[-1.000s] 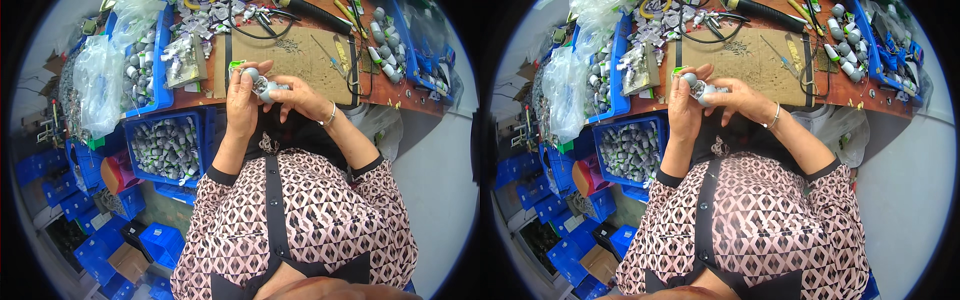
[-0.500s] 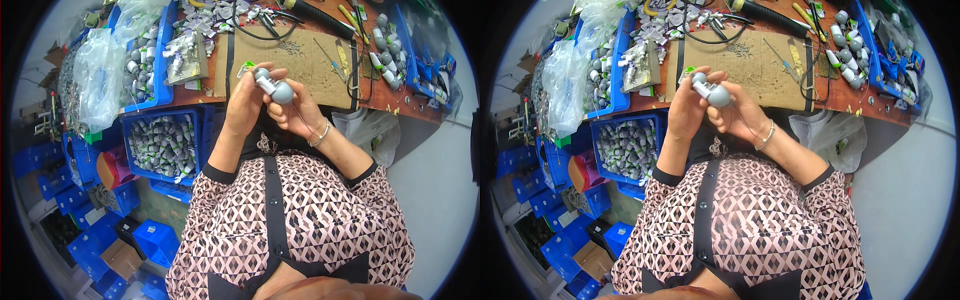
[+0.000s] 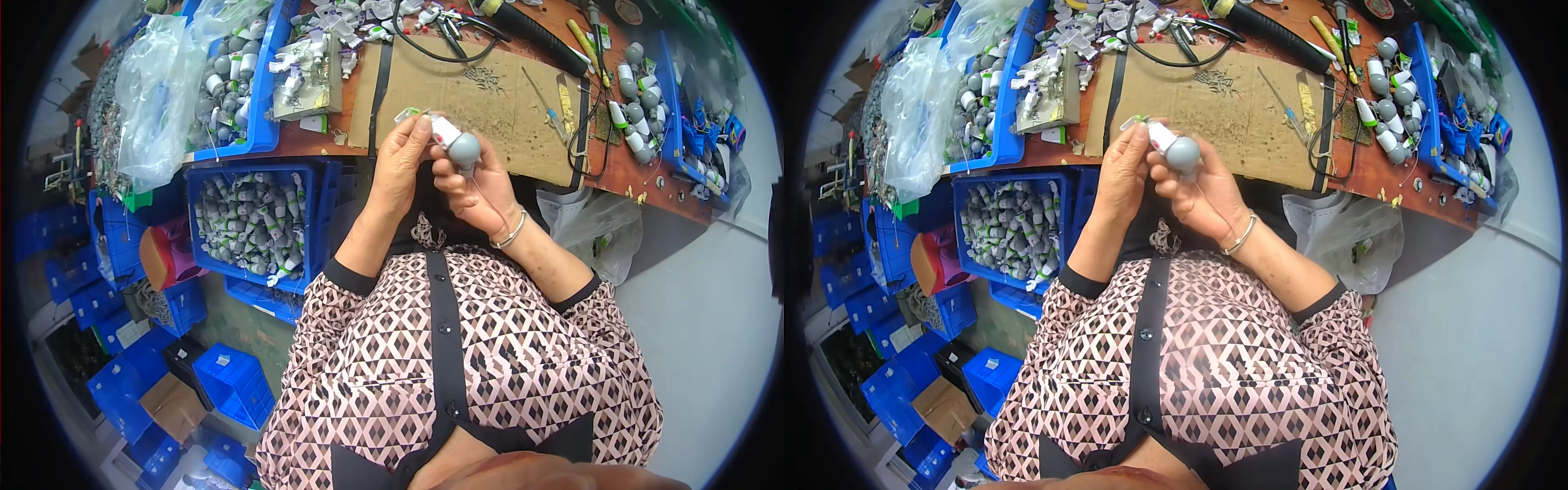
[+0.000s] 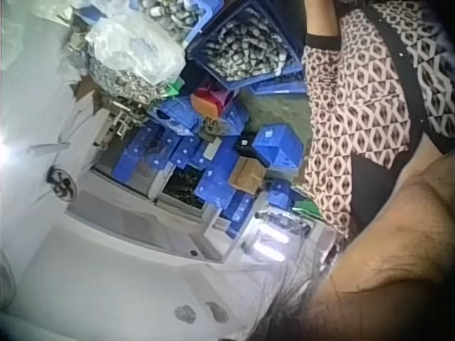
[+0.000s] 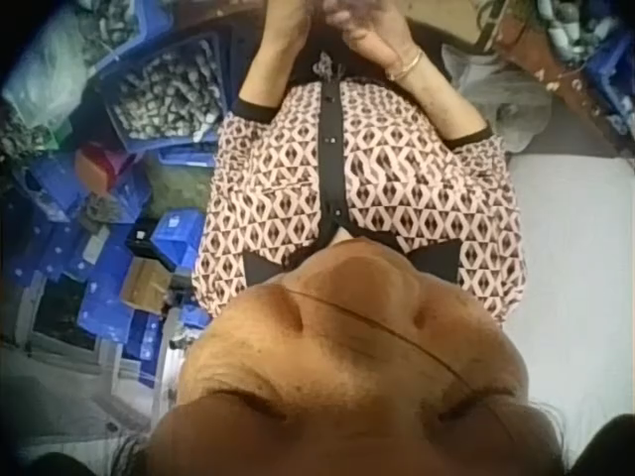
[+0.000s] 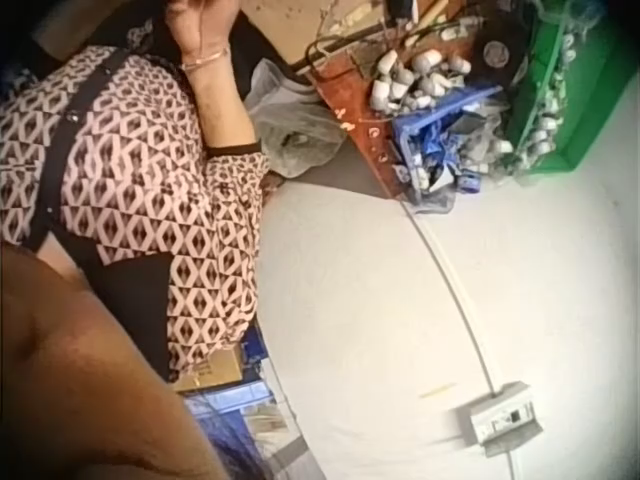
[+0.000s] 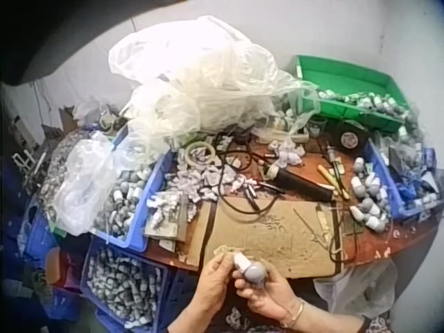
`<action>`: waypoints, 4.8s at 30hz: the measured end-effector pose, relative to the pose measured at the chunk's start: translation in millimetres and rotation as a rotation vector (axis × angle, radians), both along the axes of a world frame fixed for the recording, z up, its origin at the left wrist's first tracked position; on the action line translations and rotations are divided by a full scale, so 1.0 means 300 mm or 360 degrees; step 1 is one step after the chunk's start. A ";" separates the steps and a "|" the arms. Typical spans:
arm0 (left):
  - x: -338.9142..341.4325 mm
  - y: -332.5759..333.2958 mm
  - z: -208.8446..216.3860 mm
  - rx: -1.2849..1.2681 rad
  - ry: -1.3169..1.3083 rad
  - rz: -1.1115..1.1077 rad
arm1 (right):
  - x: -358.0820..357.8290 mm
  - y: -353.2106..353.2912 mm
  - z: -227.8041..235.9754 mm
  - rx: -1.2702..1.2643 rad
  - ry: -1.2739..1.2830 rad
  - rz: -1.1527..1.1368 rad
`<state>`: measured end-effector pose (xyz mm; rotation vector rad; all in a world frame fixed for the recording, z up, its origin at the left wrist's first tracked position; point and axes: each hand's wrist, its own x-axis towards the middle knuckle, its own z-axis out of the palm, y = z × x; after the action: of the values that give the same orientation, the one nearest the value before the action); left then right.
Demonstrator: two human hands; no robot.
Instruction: Assembling LED light bulbs by joining plastic housing parts and internal electronic components.
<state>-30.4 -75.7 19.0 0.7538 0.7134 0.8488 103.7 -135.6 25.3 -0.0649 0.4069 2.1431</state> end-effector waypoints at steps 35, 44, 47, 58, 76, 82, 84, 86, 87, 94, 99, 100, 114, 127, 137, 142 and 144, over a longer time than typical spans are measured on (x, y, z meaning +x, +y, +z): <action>0.009 0.054 -0.035 -0.0065 -0.0216 -0.0165 | 0.643 0.672 0.072 0.1865 -0.4807 -0.0862; -0.064 0.067 -0.018 -0.0171 -0.0380 -0.0239 | 0.755 0.865 -0.013 0.2298 -0.4953 -0.0656; -0.072 0.056 -0.025 -0.0172 -0.0363 -0.0251 | 0.711 0.857 -0.008 0.2155 -0.4897 -0.0879; -0.063 0.032 -0.022 -0.0073 -0.0095 -0.0255 | 0.567 0.529 0.135 0.1619 -0.3755 -0.0402; -0.027 0.080 -0.020 0.0200 0.0517 -0.0521 | 0.206 0.208 0.024 0.2542 -0.3846 -0.0444; -0.025 0.075 -0.055 0.0135 0.0406 -0.0453 | 0.189 0.221 0.035 0.2698 -0.3751 -0.0342; -0.017 0.081 -0.069 0.0117 0.0387 -0.0434 | 0.182 0.218 0.051 0.2696 -0.3801 -0.0352; -0.013 0.081 -0.072 0.0180 0.0473 -0.0436 | 0.170 0.219 0.079 0.2807 -0.4036 -0.0104; -0.011 0.081 -0.071 0.0252 0.0559 -0.0442 | 0.170 0.230 0.089 0.2810 -0.4029 -0.0099; -0.010 0.082 -0.074 0.0237 0.0477 -0.0427 | 0.163 0.270 0.114 0.3286 -0.3904 0.0286; -0.006 0.088 -0.065 0.0287 0.0661 -0.0417 | 0.136 0.267 0.105 0.3435 -0.4078 -0.0038; -0.012 0.086 -0.063 0.0300 0.0660 -0.0422 | 0.162 0.270 0.115 0.3324 -0.3957 0.0255; -0.008 -0.015 0.041 0.1489 0.0898 -0.0072 | 0.129 0.043 0.009 0.1932 -0.3459 -0.0514; 0.006 0.057 0.009 0.1009 0.1015 -0.0769 | 0.249 0.096 -0.020 0.1633 -0.3351 -0.0114; 0.054 0.047 -0.073 0.1501 0.1120 -0.0522 | 0.211 0.103 -0.043 0.1409 -0.3506 -0.0046; 0.059 0.068 0.011 0.0810 0.1155 -0.0802 | 0.253 0.148 -0.049 0.1438 -0.3391 0.0131; 0.049 0.067 0.031 0.0743 0.1033 -0.0789 | 0.273 0.156 -0.036 0.1701 -0.3318 0.0118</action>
<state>-15.6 -55.7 28.2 1.5915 0.8488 0.2968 185.7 -88.9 14.4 -1.4206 -1.8066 1.0606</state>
